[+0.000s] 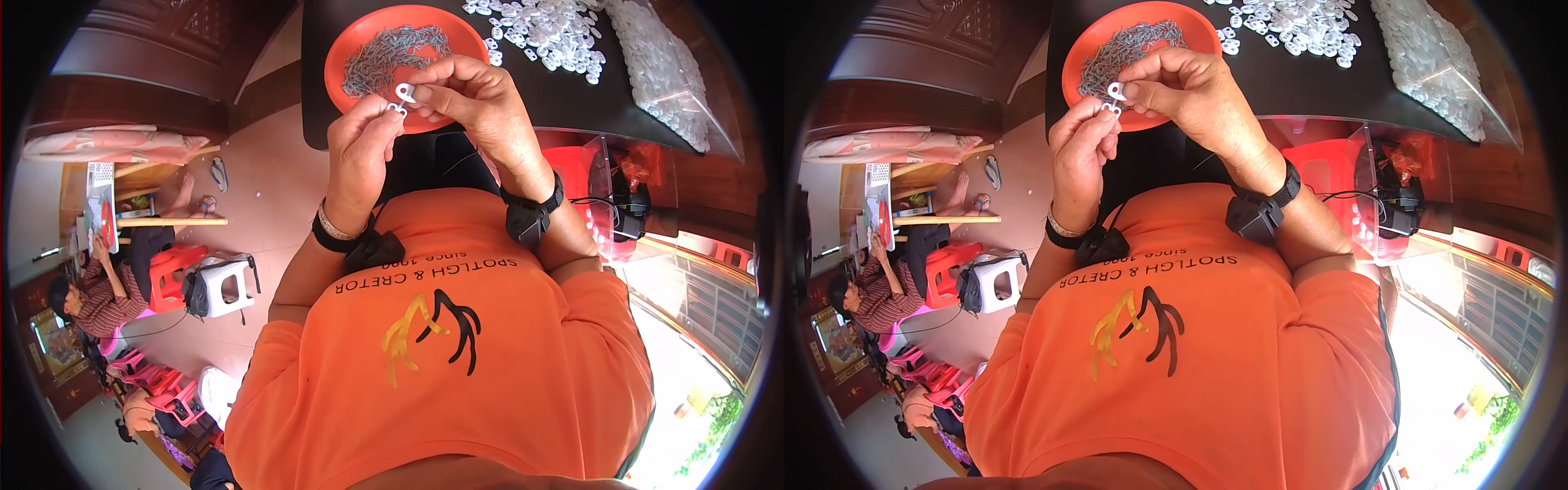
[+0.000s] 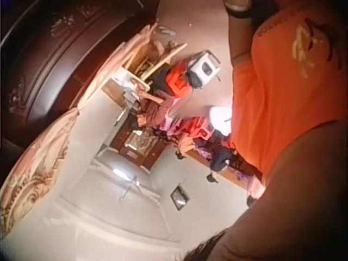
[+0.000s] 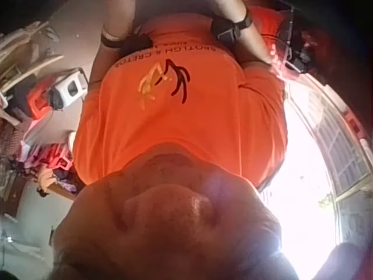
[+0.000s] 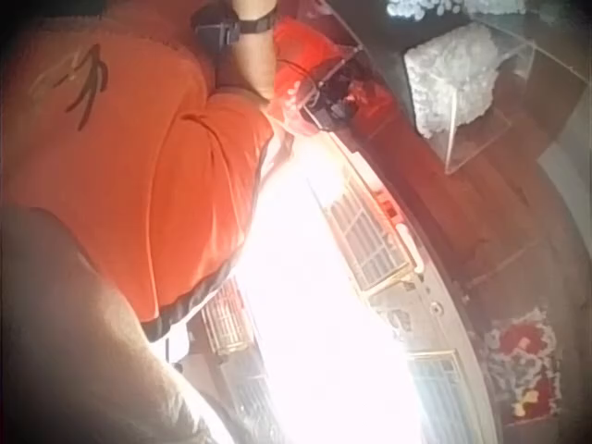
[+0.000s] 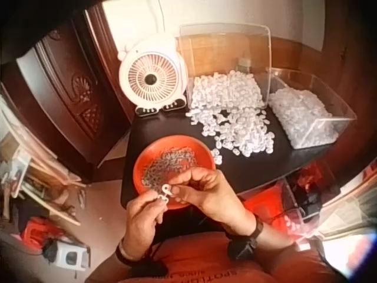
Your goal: Assemble small metal rings into white plastic components at a workspace.
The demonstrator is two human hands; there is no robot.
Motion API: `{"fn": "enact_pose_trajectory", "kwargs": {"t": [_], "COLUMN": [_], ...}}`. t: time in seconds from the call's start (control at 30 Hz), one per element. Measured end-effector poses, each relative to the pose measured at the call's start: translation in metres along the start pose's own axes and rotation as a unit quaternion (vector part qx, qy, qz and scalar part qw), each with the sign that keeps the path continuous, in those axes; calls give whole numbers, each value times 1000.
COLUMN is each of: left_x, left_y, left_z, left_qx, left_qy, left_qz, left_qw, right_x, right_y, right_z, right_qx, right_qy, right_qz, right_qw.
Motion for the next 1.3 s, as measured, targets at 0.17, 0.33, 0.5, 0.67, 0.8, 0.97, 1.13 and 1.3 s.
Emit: {"fn": "enact_pose_trajectory", "kwargs": {"t": [0.17,0.33,0.5,0.67,0.8,0.97,1.13,1.3], "left_x": [-2,0,0,1,2,2,1,3], "left_y": [-1,-2,-2,-2,-2,-3,-5,-4], "left_z": [1,1,-1,2,2,2,0,3], "left_qx": [0,1,8,10,5,6,11,-11], "left_qy": [5,16,25,34,31,27,0,-2], "left_qz": [-10,-9,-13,-22,-27,-30,-10,-13], "left_qw": [1000,1000,1000,999,999,999,1000,1000], "right_x": [2,3,4,2,0,1,2,2], "right_y": [-1,-3,-3,-2,-2,-4,-3,-3], "right_z": [0,1,4,5,5,4,6,6], "right_qx": [-17,-38,-37,-32,-22,-19,-36,-43], "right_qy": [-25,-67,-85,-80,-61,-54,-63,-67], "right_qz": [15,26,4,-8,-17,-32,-42,-37], "right_qw": [999,997,996,996,998,998,997,996]}}
Point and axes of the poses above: each hand's wrist, its own y-axis towards the middle knuckle, its own x-axis out of the palm, z = x × y, the point moved 1 cm from there along y, towards the middle knuckle, and after that the axes turned 15 degrees about x, right-handed, at the moved point
